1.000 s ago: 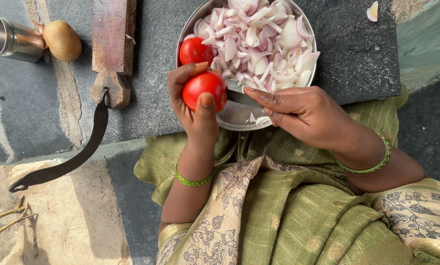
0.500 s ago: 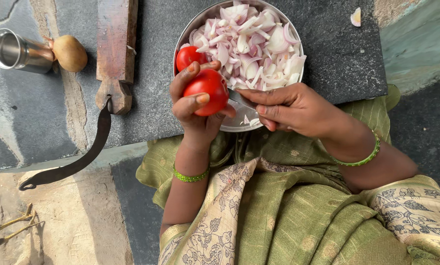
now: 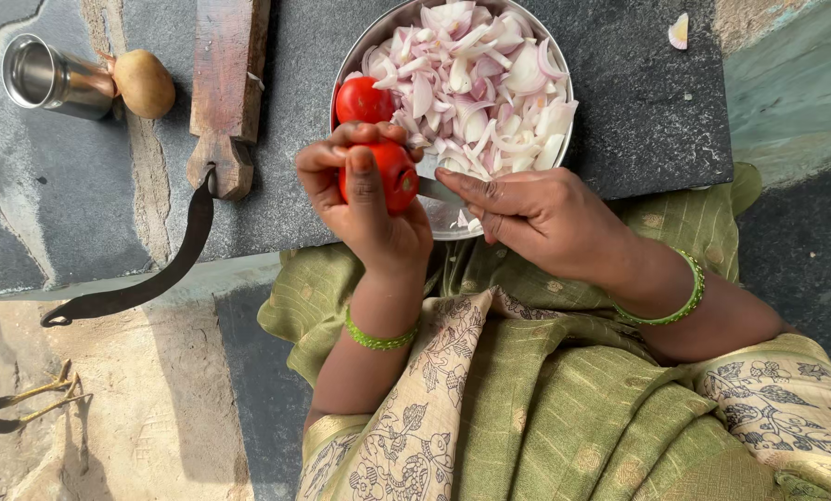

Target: The person chops onions and tomatoes into small pieces using a stationary blade and a small knife, placing the sliced pieces into a metal bowl.

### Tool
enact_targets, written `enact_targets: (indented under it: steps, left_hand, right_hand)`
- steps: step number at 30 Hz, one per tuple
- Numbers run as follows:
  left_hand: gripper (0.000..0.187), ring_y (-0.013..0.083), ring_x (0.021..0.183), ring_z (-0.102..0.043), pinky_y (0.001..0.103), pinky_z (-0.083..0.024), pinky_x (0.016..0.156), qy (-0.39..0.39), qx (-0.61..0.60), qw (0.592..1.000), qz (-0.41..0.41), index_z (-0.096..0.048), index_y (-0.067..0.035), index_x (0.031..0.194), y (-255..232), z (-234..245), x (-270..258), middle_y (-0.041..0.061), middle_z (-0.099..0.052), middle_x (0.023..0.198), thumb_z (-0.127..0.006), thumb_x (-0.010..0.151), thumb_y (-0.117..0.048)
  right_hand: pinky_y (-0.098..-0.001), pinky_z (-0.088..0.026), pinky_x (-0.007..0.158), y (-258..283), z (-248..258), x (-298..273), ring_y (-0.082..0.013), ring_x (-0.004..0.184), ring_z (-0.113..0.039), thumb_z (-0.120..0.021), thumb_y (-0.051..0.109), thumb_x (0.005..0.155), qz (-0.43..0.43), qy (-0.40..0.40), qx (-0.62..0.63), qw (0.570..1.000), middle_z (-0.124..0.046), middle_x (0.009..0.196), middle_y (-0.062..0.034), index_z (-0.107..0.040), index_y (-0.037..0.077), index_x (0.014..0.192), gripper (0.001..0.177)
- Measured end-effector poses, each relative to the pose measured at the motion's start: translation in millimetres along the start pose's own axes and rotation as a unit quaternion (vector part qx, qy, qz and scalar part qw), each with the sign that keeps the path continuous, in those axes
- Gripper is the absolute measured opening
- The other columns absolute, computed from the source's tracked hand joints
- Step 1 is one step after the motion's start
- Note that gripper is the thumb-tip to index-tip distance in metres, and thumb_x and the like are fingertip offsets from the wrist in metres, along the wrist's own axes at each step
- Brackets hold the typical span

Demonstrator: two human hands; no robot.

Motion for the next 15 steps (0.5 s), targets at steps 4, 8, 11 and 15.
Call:
enact_targets:
  steps: [4, 8, 11, 15]
  left_hand:
    - [0.033, 0.0252, 0.102, -0.068, 0.038, -0.061, 0.081, 0.044, -0.032, 0.995, -0.081, -0.045, -0.016, 0.114, -14, -13, 4, 0.008, -0.066, 0.106, -0.076, 0.102, -0.018]
    - [0.037, 0.0260, 0.100, -0.069, 0.039, -0.062, 0.081, 0.056, -0.024, 0.988, -0.143, -0.043, -0.016, 0.114, -20, -14, 8, 0.008, -0.067, 0.105, -0.076, 0.100, -0.018]
    - [0.037, 0.0261, 0.096, -0.069, 0.040, -0.062, 0.080, 0.043, 0.074, 0.959, -0.270, -0.041, -0.017, 0.115, -38, -14, 4, 0.009, -0.067, 0.105, -0.075, 0.100, -0.020]
    - [0.039, 0.0293, 0.105, -0.068, 0.044, -0.064, 0.086, 0.098, 0.182, 0.904, -0.375, -0.038, -0.020, 0.121, -54, -24, -3, 0.005, -0.065, 0.117, -0.071, 0.099, -0.021]
  right_hand:
    - [-0.0236, -0.056, 0.069, -29, -18, -8, -0.0060, 0.071, -0.065, -0.060, 0.005, 0.103, -0.080, 0.045, 0.222, 0.971, -0.072, 0.079, -0.0022, -0.059, 0.012, 0.147, 0.044]
    - [-0.0184, -0.042, 0.054, -47, -40, -15, -0.0019, 0.062, -0.053, -0.058, 0.009, 0.104, -0.182, 0.090, 0.390, 0.898, -0.069, 0.075, -0.0002, -0.058, 0.005, 0.147, 0.043]
    - [-0.0165, -0.038, 0.050, -48, -54, -18, -0.0003, 0.058, -0.048, -0.056, 0.010, 0.104, -0.229, 0.102, 0.450, 0.857, -0.067, 0.076, -0.0003, -0.056, 0.005, 0.149, 0.045]
    - [-0.0166, -0.035, 0.044, -43, -60, -18, -0.0006, 0.051, -0.045, -0.055, 0.011, 0.104, -0.253, 0.118, 0.528, 0.802, -0.067, 0.073, -0.0020, -0.054, 0.003, 0.150, 0.046]
Point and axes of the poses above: each hand's wrist, its own x-axis towards the middle knuckle, its own z-axis out of the back of the hand, y = z × x, the point moved 10 cm from there along x, towards the middle knuckle
